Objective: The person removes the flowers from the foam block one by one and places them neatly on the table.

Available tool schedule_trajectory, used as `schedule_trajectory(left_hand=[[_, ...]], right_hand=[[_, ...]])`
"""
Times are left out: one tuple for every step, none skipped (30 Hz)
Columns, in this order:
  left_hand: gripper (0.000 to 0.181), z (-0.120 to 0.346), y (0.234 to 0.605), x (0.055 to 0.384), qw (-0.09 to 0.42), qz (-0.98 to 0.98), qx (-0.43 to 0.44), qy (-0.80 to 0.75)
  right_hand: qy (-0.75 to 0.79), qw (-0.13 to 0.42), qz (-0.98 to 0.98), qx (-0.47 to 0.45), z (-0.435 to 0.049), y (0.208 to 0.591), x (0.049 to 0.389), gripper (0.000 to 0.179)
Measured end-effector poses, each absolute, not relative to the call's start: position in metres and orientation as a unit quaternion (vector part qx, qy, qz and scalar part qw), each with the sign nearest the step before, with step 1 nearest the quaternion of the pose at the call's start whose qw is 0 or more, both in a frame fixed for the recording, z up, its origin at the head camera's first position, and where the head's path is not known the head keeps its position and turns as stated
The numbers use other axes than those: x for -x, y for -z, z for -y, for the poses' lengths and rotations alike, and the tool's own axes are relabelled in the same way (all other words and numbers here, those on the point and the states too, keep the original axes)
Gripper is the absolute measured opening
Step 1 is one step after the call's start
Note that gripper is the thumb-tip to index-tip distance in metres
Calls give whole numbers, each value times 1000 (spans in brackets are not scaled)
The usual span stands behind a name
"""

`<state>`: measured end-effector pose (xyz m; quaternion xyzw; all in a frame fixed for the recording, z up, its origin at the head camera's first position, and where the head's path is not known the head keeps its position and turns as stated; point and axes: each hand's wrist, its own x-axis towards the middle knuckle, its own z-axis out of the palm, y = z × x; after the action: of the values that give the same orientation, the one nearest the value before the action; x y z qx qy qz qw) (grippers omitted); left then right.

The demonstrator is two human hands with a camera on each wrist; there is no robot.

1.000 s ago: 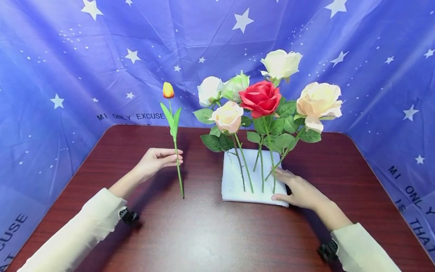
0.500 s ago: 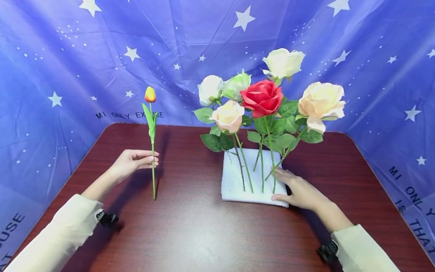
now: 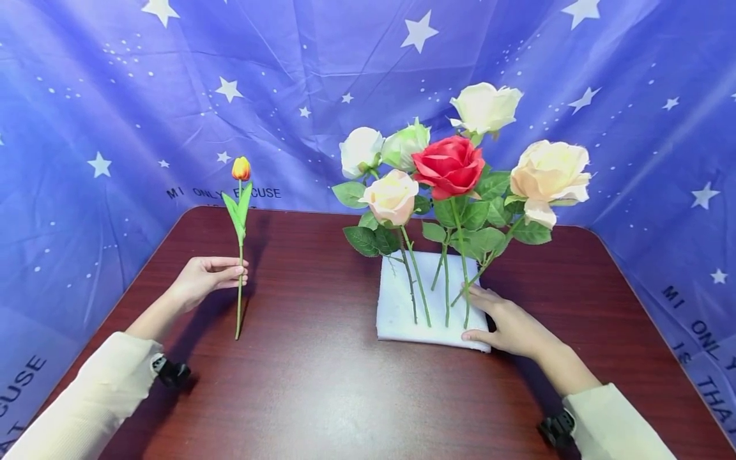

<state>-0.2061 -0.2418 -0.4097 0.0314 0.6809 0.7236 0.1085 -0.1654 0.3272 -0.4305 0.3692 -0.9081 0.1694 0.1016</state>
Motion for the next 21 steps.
schedule_trajectory(left_hand=[[22,243,411,207,108,-681,-30,-724],[23,244,411,207,108,-680,-28,-725],[23,246,412,208,108,-680,-27,-725],[24,249,412,209,109,-680,-25,-725],[24,251,413,210,110,-678,-24,-726],[24,254,413,210,111,-678,-22,-726],[25,256,412,210,112,-679,-19,-725],[26,258,412,211,113,-681,-16,-723],[27,260,411,211,114,-683,-13,-721],[28,261,410,212,114,-685,-10,-720],[27,263,410,212,114,-685,-8,-719],[26,265,409,213,113,-688,-5,-717],[25,266,409,213,113,-689,-3,-716],[23,268,409,214,113,-691,-1,-714],[21,269,408,214,114,-693,2,-711],[20,270,408,215,116,-695,7,-709],[21,272,408,216,120,-699,12,-705],[24,273,408,216,126,-705,16,-698],[28,275,407,217,133,-712,20,-689],[33,276,407,218,140,-720,22,-679],[37,277,407,219,148,-729,24,-668]], right_hand=[[-169,102,908,-369,-328,431,165,73],[-168,102,908,-369,-328,431,165,73],[-167,103,908,-369,-328,431,165,73],[-167,103,908,-369,-328,431,165,73],[-168,104,909,-368,-328,431,165,73],[-168,104,908,-369,-328,431,165,73],[-168,105,908,-369,-328,431,165,73],[-168,105,908,-369,-328,431,165,73],[-169,106,908,-369,-328,430,166,73],[-169,107,907,-370,-328,430,166,74],[-170,107,907,-369,-328,430,166,74],[-170,108,907,-369,-328,430,166,74],[-171,108,907,-369,-328,430,166,74],[-171,107,907,-369,-328,430,166,74],[-172,107,907,-369,-328,430,166,73],[-171,106,907,-369,-328,431,166,73],[-171,106,907,-370,-328,431,166,73],[-171,105,907,-370,-328,431,166,73],[-171,105,907,-370,-328,432,166,73],[-171,105,907,-370,-328,432,166,73],[-171,104,907,-370,-329,433,166,73]])
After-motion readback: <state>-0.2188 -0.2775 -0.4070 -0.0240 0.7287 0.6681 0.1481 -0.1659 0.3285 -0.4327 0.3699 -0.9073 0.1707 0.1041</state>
